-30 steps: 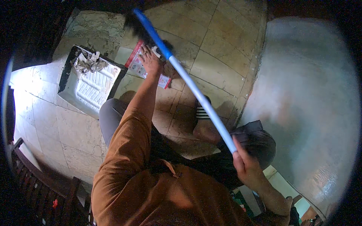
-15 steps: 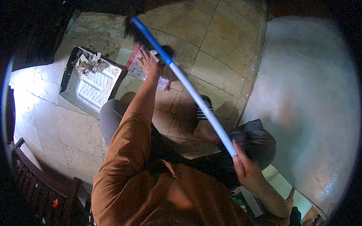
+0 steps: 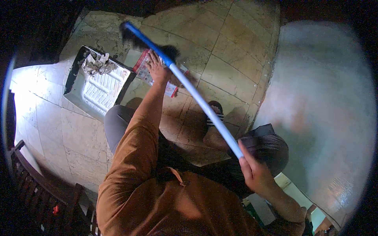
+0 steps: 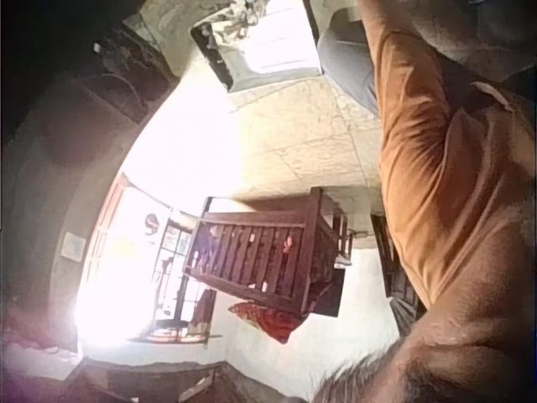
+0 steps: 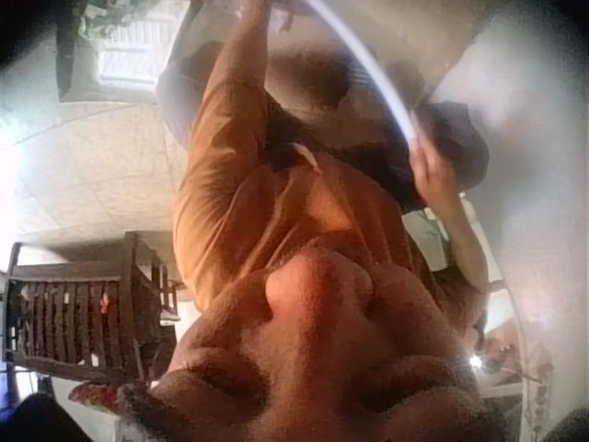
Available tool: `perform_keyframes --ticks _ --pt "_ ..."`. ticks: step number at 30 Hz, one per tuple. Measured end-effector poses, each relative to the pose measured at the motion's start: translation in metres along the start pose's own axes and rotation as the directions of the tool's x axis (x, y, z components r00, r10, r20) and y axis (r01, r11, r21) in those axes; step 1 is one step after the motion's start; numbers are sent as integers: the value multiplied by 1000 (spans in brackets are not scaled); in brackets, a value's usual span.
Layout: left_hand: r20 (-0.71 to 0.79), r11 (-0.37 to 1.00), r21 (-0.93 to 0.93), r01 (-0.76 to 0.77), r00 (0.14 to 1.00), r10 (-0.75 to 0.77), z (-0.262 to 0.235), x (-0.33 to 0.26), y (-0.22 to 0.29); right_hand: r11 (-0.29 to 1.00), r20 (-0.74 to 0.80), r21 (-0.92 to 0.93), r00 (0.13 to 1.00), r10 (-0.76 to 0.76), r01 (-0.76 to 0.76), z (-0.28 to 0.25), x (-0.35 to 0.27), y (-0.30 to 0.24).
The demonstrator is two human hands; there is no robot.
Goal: The person sweeps paint debris from a tile floor into a paint tray and uses a piece of paper to collect smaller fragments.
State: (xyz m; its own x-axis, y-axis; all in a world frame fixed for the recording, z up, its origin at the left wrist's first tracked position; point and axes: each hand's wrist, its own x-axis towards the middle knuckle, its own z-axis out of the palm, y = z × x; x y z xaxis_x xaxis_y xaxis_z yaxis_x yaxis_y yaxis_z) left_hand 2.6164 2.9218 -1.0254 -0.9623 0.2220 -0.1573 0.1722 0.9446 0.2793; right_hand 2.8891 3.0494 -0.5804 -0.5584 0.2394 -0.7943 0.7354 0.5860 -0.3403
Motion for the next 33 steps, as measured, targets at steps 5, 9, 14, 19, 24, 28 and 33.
perform_keyframes --ticks 5,9,14,19,24,28,33 --pt "-21 997 -53 -48 999 47 -3 -2 -1 995 35 -38 995 95 -93 -23 -36 -7" --pt "-23 999 49 21 1000 -20 2 5 -4 998 -96 -27 994 52 -55 -26 -7 -20" --pt "-140 945 317 83 989 -40 27 16 -11 980 106 7 975 197 -199 -10 -4 -14" --pt "-51 999 33 -17 998 19 3 9 -1 967 44 -1 966 256 -256 -33 -44 -10" --pt "6 998 0 69 998 -69 -11 12 4 988 -407 -40 905 121 -150 -84 -21 12" --pt "-45 995 -93 48 998 -52 -6 13 0 995 -562 -67 827 27 -78 -122 49 60" --pt "-20 998 -55 -17 1000 16 -18 5 0 947 -723 -313 665 -189 -72 -110 187 167"
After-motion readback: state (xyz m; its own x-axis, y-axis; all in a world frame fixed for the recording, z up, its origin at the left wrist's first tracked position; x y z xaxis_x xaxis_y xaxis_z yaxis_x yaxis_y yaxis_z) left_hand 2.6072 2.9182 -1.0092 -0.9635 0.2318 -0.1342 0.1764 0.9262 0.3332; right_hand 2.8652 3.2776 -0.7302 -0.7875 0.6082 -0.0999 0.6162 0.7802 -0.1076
